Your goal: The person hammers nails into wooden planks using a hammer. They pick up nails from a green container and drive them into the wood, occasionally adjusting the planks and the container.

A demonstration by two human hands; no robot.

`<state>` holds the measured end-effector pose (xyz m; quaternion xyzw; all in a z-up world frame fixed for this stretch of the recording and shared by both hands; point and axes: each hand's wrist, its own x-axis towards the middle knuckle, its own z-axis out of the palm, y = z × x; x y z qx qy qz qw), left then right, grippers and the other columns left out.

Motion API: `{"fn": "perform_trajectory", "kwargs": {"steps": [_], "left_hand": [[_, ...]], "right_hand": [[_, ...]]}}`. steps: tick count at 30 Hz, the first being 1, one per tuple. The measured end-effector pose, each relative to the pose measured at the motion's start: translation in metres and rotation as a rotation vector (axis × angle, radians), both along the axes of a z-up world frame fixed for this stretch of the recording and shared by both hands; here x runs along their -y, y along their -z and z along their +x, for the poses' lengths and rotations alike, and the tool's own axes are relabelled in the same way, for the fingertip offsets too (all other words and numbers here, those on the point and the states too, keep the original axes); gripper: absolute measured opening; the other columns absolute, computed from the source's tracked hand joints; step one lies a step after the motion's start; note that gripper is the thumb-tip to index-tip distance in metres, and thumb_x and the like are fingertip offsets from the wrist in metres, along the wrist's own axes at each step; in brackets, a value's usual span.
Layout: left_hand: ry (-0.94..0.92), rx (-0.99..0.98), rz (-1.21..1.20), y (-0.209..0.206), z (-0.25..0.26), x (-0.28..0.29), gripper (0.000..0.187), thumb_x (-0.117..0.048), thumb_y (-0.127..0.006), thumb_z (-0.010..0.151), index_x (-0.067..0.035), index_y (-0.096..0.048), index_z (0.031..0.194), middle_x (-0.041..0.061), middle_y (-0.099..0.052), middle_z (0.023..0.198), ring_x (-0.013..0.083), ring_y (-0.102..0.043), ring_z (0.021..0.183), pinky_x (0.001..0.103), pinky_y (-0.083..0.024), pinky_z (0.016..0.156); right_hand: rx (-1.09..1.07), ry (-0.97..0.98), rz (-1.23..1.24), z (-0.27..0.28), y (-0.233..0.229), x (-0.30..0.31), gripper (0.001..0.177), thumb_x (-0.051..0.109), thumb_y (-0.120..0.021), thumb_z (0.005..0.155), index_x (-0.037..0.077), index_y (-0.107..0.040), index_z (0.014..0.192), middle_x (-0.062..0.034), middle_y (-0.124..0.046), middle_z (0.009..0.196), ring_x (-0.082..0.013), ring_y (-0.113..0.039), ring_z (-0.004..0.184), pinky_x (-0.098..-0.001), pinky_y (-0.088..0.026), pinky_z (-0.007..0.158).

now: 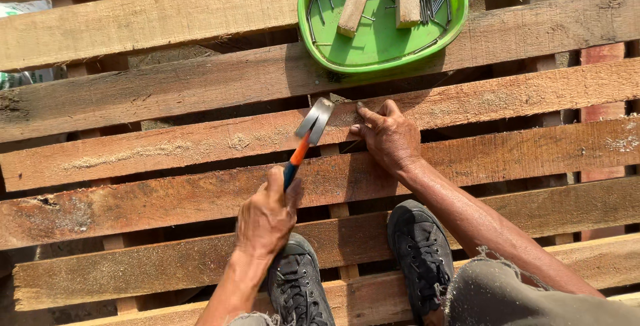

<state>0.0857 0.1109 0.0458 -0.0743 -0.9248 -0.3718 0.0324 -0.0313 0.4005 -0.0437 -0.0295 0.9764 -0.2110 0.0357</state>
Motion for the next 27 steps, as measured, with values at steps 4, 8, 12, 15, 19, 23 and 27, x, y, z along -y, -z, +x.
{"fn": "perform_trajectory", "kwargs": {"steps": [4, 8, 12, 15, 19, 23, 27], "left_hand": [[-0.034, 0.236, -0.130, -0.018, -0.012, 0.004, 0.032, -0.032, -0.050, 0.117, -0.009, -0.049, 0.139, 0.000, -0.052, 0.069, 0.0131, -0.050, 0.042, 0.032, -0.052, 0.033], [-0.033, -0.360, 0.009, -0.064, -0.002, -0.001, 0.037, -0.023, -0.060, 0.109, 0.007, -0.068, 0.129, 0.022, -0.071, 0.116, 0.0404, -0.075, 0.097, 0.050, -0.061, 0.086], [0.089, -0.406, 0.135, 0.012, 0.015, 0.006, 0.032, 0.017, -0.072, 0.080, -0.003, -0.075, 0.105, 0.014, -0.067, 0.093, 0.0178, -0.066, 0.064, 0.024, -0.059, 0.045], [0.000, 0.424, -0.247, -0.002, -0.017, 0.005, 0.026, -0.020, -0.057, 0.110, -0.007, -0.051, 0.132, 0.014, -0.069, 0.066, 0.0260, -0.067, 0.050, 0.041, -0.061, 0.051], [-0.038, 0.095, -0.183, -0.061, -0.006, 0.000, 0.022, -0.017, -0.055, 0.109, -0.007, -0.058, 0.129, 0.016, -0.064, 0.078, 0.0228, -0.063, 0.047, 0.035, -0.056, 0.045], [-0.061, 0.152, -0.219, -0.025, -0.013, -0.001, 0.028, -0.036, -0.048, 0.112, -0.011, -0.055, 0.122, 0.018, -0.067, 0.084, 0.0289, -0.069, 0.058, 0.042, -0.058, 0.052], [-0.090, 0.553, -0.333, 0.000, -0.025, 0.007, 0.044, -0.066, -0.041, 0.112, -0.023, -0.046, 0.113, 0.018, -0.072, 0.074, 0.0411, -0.079, 0.070, 0.056, -0.063, 0.063]], "right_hand": [[0.028, 0.028, 0.012, -0.006, 0.000, -0.002, 0.046, 0.057, -0.084, 0.092, 0.040, -0.080, 0.135, -0.0009, -0.051, 0.096, -0.0323, -0.064, 0.064, -0.0538, -0.050, 0.053], [0.061, 0.032, 0.030, -0.001, -0.002, 0.002, 0.049, 0.059, -0.079, 0.095, 0.041, -0.077, 0.141, -0.0021, -0.052, 0.098, -0.0356, -0.065, 0.064, -0.0555, -0.051, 0.056], [0.041, 0.034, 0.016, 0.001, -0.009, 0.003, 0.044, 0.060, -0.083, 0.092, 0.044, -0.079, 0.132, 0.0007, -0.051, 0.095, -0.0304, -0.063, 0.062, -0.0524, -0.049, 0.051], [0.126, -0.004, -0.003, -0.009, -0.033, 0.004, 0.048, 0.054, -0.075, 0.099, 0.035, -0.075, 0.144, -0.0066, -0.060, 0.100, -0.0437, -0.077, 0.090, -0.0593, -0.065, 0.079], [0.159, -0.003, -0.008, 0.005, -0.034, 0.002, 0.047, 0.052, -0.075, 0.100, 0.038, -0.074, 0.146, -0.0055, -0.060, 0.101, -0.0431, -0.077, 0.090, -0.0600, -0.066, 0.081], [0.176, -0.005, -0.020, -0.004, -0.038, 0.005, 0.048, 0.054, -0.074, 0.101, 0.037, -0.074, 0.146, -0.0067, -0.060, 0.101, -0.0444, -0.076, 0.091, -0.0604, -0.065, 0.082], [0.136, 0.012, -0.041, -0.009, -0.032, 0.004, 0.047, 0.052, -0.076, 0.100, 0.035, -0.075, 0.144, -0.0086, -0.061, 0.101, -0.0464, -0.076, 0.090, -0.0624, -0.065, 0.081]]}}
